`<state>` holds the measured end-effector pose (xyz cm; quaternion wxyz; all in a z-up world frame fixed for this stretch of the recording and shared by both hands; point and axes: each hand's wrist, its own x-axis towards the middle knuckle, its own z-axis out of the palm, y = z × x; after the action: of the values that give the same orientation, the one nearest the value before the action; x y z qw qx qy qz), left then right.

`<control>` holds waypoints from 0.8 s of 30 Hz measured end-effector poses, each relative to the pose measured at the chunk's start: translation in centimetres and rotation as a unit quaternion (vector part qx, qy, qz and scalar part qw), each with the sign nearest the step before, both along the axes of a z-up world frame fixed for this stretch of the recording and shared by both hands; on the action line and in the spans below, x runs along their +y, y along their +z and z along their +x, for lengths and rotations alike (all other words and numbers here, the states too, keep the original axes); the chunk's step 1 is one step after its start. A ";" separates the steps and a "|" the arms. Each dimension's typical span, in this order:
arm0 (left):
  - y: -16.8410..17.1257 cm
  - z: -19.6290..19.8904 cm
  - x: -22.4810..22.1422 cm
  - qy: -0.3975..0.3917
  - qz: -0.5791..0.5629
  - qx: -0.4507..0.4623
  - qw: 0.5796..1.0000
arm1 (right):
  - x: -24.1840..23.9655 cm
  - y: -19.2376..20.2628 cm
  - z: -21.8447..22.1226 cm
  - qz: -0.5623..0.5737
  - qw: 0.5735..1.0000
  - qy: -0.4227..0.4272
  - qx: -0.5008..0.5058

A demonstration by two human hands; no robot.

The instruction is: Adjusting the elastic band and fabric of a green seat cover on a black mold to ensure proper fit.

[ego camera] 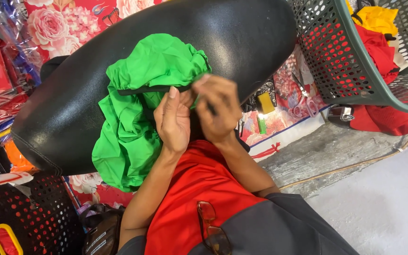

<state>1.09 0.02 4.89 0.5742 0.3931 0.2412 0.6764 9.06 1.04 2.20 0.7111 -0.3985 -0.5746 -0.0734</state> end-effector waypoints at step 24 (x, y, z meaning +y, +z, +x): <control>-3.3 -3.7 1.6 -0.008 -0.042 -0.073 0.996 | -0.3 -3.1 3.6 -0.099 0.981 0.039 0.165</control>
<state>-2.62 1.58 1.62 0.6118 0.3200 0.2241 0.6878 12.61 0.76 -0.87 0.7553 -0.4510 -0.4690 0.0784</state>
